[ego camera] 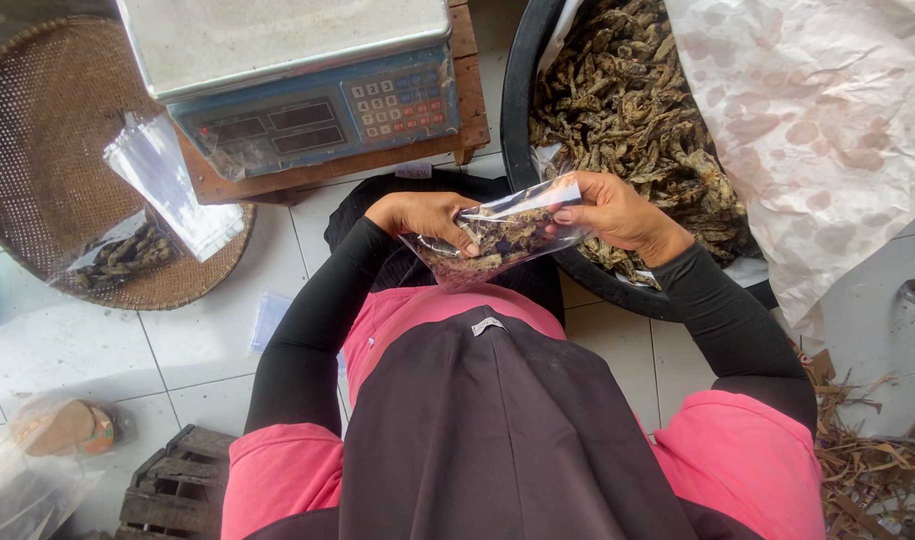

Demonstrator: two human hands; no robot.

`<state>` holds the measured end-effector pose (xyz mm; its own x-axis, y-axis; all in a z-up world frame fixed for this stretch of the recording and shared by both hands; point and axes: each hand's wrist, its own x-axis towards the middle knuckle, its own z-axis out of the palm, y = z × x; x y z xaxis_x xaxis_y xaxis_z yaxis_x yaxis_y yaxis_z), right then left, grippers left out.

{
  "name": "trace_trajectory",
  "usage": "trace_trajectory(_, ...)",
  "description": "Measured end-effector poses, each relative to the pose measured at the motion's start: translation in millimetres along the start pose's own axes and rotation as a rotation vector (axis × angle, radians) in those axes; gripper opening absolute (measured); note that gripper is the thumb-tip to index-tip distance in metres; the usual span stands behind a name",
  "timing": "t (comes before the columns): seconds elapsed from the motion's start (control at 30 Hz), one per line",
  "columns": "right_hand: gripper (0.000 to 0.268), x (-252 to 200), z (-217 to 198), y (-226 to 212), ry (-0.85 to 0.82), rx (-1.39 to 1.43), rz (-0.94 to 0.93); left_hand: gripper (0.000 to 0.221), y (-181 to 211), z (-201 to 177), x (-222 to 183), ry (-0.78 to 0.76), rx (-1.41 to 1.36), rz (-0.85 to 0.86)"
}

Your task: The person scoops dried fish from a large basin into clear plastic bags, weighs each bag on a digital scale, and places the filled bags into a woven tray. The process is repeated multiple times throughout the clip.

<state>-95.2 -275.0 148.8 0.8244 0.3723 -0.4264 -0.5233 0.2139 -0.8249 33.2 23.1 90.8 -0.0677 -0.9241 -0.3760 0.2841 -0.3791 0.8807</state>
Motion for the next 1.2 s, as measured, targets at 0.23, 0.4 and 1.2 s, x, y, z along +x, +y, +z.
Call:
trace_trajectory(0.23,0.031,13.3,5.4,6.9,-0.053,-0.029,0.132,0.072,-10.8,2.7,4.7,-0.015,-0.02,-0.005)
trace_trajectory(0.4,0.034,20.9,21.5,-20.6,-0.036,-0.281,0.138,0.078,-28.4,-0.6,2.9,-0.002,-0.075,0.03)
trace_trajectory(1.2,0.025,49.6,18.8,-16.9,0.059,-0.015,0.061,0.102,-46.7,9.1,3.6,0.221,-0.047,0.331)
